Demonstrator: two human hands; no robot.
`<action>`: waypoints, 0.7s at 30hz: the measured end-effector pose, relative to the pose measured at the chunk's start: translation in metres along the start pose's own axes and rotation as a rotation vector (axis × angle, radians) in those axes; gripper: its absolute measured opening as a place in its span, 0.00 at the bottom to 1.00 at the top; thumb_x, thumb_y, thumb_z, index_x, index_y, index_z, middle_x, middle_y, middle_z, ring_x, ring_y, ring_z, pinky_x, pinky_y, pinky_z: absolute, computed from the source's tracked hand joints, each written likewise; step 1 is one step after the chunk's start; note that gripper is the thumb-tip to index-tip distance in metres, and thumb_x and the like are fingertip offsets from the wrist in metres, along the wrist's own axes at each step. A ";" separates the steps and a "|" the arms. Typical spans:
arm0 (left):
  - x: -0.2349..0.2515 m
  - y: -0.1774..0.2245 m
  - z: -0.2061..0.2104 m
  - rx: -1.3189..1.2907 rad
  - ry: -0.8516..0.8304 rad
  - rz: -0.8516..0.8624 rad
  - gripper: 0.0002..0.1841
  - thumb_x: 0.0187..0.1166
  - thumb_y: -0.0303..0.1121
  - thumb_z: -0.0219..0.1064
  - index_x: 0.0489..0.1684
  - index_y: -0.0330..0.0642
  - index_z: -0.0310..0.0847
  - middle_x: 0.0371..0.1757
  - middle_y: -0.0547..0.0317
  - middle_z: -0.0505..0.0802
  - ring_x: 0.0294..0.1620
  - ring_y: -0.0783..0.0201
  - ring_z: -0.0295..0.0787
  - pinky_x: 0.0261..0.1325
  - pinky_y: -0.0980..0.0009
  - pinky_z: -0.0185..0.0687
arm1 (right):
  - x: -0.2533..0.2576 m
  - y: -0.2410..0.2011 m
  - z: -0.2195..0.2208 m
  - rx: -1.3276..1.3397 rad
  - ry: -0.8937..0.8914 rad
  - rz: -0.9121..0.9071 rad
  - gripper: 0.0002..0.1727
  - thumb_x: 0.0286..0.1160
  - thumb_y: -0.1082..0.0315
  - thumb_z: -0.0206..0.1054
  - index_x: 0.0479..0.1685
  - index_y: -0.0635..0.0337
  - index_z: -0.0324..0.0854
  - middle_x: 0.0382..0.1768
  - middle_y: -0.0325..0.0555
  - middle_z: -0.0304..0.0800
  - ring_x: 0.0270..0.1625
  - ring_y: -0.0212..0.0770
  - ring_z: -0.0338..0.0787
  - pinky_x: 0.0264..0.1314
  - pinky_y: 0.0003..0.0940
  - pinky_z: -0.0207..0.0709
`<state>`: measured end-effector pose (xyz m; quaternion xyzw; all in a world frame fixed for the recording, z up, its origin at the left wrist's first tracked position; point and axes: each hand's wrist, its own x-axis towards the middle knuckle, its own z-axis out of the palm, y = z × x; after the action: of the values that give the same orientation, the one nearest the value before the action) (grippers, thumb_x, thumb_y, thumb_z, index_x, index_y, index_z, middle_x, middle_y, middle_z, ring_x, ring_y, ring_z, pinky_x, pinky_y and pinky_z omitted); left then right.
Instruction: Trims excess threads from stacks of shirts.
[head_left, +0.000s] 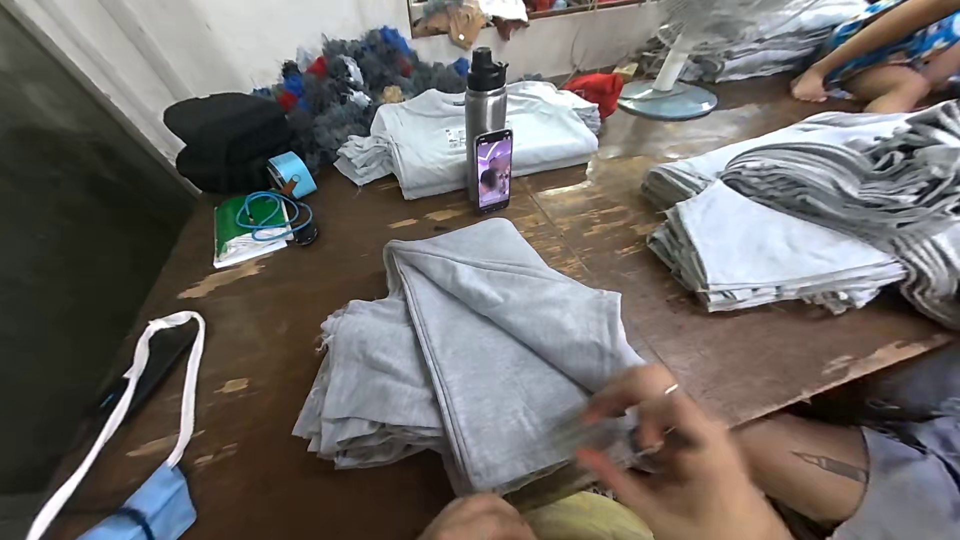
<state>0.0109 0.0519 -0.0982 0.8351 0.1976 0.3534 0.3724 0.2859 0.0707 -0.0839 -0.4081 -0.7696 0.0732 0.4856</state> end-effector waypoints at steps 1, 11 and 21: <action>0.004 0.001 0.002 0.073 0.089 0.003 0.16 0.80 0.45 0.72 0.45 0.40 0.92 0.44 0.54 0.95 0.57 0.62 0.89 0.68 0.68 0.81 | -0.006 -0.003 0.014 -0.019 -0.067 -0.055 0.17 0.76 0.51 0.73 0.47 0.47 0.71 0.47 0.36 0.90 0.53 0.35 0.87 0.62 0.34 0.75; 0.022 -0.016 0.021 0.536 0.472 -0.141 0.07 0.76 0.30 0.70 0.43 0.45 0.94 0.39 0.55 0.86 0.48 0.70 0.83 0.58 0.85 0.76 | 0.000 -0.005 0.028 0.259 -0.045 -0.075 0.13 0.75 0.67 0.70 0.45 0.50 0.68 0.41 0.37 0.87 0.46 0.33 0.84 0.53 0.26 0.76; 0.040 -0.006 0.024 -0.319 0.686 -0.199 0.20 0.86 0.32 0.62 0.76 0.46 0.72 0.52 0.75 0.95 0.49 0.81 0.91 0.55 0.81 0.87 | 0.016 0.011 0.057 -0.024 -0.069 0.053 0.09 0.77 0.65 0.62 0.47 0.62 0.78 0.33 0.46 0.85 0.31 0.37 0.83 0.31 0.31 0.79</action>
<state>0.0553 0.0680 -0.0960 0.5767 0.3332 0.6006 0.4423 0.2425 0.1055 -0.1079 -0.4312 -0.7758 0.0909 0.4517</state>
